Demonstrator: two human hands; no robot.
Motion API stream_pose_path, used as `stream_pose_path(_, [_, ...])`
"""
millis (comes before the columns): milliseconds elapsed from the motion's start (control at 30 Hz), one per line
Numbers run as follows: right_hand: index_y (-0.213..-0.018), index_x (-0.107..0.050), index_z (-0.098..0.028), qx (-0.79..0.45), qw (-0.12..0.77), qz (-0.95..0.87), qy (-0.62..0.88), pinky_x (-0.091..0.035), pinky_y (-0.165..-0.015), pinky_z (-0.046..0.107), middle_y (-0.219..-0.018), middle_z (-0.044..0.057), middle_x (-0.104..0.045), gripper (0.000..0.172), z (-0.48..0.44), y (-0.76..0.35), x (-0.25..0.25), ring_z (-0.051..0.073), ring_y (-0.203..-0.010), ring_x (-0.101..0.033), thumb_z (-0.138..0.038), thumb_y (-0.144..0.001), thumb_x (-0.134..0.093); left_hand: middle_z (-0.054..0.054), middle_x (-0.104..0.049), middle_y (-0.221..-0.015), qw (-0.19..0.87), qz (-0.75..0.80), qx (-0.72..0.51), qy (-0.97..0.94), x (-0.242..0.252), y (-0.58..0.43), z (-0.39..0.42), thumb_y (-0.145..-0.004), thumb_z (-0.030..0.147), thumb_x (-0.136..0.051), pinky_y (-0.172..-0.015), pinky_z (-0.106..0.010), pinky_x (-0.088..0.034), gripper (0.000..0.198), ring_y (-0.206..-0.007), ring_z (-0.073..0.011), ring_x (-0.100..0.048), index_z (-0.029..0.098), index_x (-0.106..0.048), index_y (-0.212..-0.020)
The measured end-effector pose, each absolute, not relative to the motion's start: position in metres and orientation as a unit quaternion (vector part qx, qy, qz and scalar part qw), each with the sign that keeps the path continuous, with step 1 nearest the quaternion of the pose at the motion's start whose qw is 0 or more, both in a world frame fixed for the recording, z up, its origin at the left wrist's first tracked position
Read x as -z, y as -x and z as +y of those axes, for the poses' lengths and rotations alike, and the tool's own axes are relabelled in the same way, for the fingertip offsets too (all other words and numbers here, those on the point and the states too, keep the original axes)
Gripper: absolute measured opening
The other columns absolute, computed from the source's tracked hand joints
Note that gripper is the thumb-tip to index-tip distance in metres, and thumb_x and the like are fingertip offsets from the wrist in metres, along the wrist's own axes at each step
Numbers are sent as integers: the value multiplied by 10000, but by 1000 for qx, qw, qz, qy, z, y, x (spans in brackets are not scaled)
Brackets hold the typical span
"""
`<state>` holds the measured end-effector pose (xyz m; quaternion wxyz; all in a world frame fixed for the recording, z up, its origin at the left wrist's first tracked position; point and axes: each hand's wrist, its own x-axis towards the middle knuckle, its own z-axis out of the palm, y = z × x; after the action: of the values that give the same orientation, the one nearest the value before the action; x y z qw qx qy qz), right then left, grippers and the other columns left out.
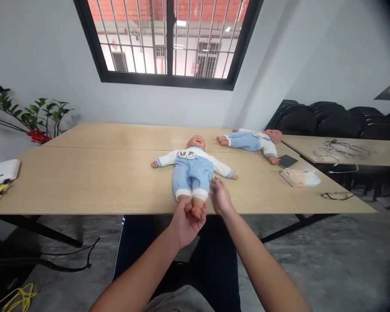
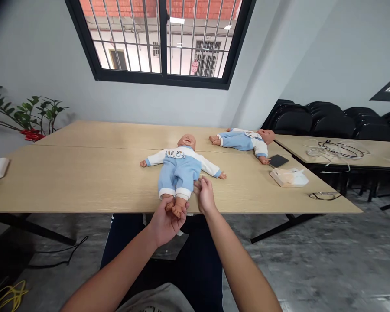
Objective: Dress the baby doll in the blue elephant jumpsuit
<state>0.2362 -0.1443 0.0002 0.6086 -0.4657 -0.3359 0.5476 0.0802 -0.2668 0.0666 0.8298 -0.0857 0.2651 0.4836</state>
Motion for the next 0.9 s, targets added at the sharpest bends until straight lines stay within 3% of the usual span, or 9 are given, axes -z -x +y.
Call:
stream_pose_path(167, [-1153, -614, -228, -572, 585, -380, 433, -615, -817, 334, -1012, 29, -752, 374, -96, -238, -11, 173, -879, -720, -245, -779, -611, -170, -694, -1034, 848, 211, -475, 104, -73, -77, -272, -961, 347, -609, -623, -216, -602, 382, -772, -140, -672, 58, -618, -1210])
stream_pose_path(367, [-1012, -647, -201, -539, 550, -450, 453, -593, -808, 353, -969, 50, -746, 278, -88, -236, -16, 201, -858, -693, -338, -770, -654, -167, -683, -1043, 861, 191, -462, 98, -77, -72, -276, -956, 359, -618, -611, -217, -602, 392, -770, -140, -669, 64, -611, -1215])
stream_pose_path(533, [-884, -568, -203, -389, 564, -456, 568, -523, -812, 346, -877, 49, -675, 227, -79, -232, -12, 221, -869, -607, -323, -722, -673, -170, -682, -1034, 862, 204, -454, 93, -70, -67, -282, -953, 353, -621, -602, -215, -599, 417, -777, -145, -671, 44, -594, -1232])
stream_pose_path(633, [-1008, -553, -195, -317, 569, -446, 614, -488, -872, 357, -966, 71, -665, 337, -71, -230, -12, 241, -945, -588, -305, -706, -658, -168, -692, -1012, 854, 236, -456, 81, -65, -68, -281, -971, 340, -592, -596, -213, -599, 366, -757, -140, -671, 48, -607, -1190])
stream_pose_path(767, [-1248, -502, -170, -311, 573, -452, 609, -509, -817, 363, -912, 59, -669, 561, -74, -230, -11, 245, -855, -618, -412, -764, -648, -163, -704, -1007, 832, 279, -477, 52, -59, -79, -271, -972, 319, -610, -671, -238, -630, 264, -806, -155, -695, 83, -626, -1089])
stream_pose_path(900, [-1269, -549, -195, -366, 575, -478, 554, -563, -768, 359, -1000, 80, -709, 556, -93, -239, -7, 234, -864, -672, -566, -855, -556, -121, -692, -924, 808, 311, -500, 29, -57, -99, -256, -976, 285, -628, -849, -323, -649, 163, -866, -176, -705, 125, -607, -954])
